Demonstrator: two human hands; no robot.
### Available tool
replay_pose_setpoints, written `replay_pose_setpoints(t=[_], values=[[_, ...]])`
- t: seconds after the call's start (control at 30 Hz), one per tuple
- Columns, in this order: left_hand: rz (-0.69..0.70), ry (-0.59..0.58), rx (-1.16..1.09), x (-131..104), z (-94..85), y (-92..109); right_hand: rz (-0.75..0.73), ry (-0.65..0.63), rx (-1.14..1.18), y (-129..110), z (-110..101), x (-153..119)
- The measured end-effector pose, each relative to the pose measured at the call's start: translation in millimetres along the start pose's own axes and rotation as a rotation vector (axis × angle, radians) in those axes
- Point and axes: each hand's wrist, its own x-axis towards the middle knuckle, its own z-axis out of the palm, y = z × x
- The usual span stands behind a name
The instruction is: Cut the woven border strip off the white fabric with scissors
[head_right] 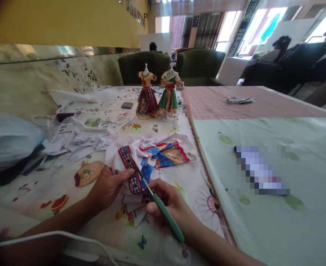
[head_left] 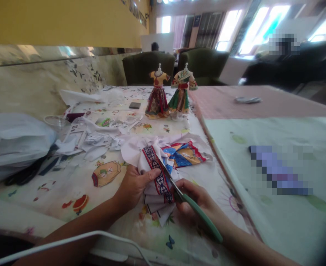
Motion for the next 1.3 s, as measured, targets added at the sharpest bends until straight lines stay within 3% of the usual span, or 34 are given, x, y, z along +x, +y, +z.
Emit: replay_pose_setpoints(t=[0.27, 0.97, 1.3], values=[[-0.025, -0.029, 0.011, -0.7, -4.9, -4.0, -0.006, -0.064, 0.05, -0.2, -1.8, 0.3], [-0.066, 0.001, -0.019, -2.1, -2.1, -4.1, 0.014, -0.003, 0.069, 4.7, 0.5, -0.6], [0.022, 0.025, -0.032, 0.3, -1.6, -1.6, 0.024, 0.037, -0.032, 2.6, 0.0, 0.0]])
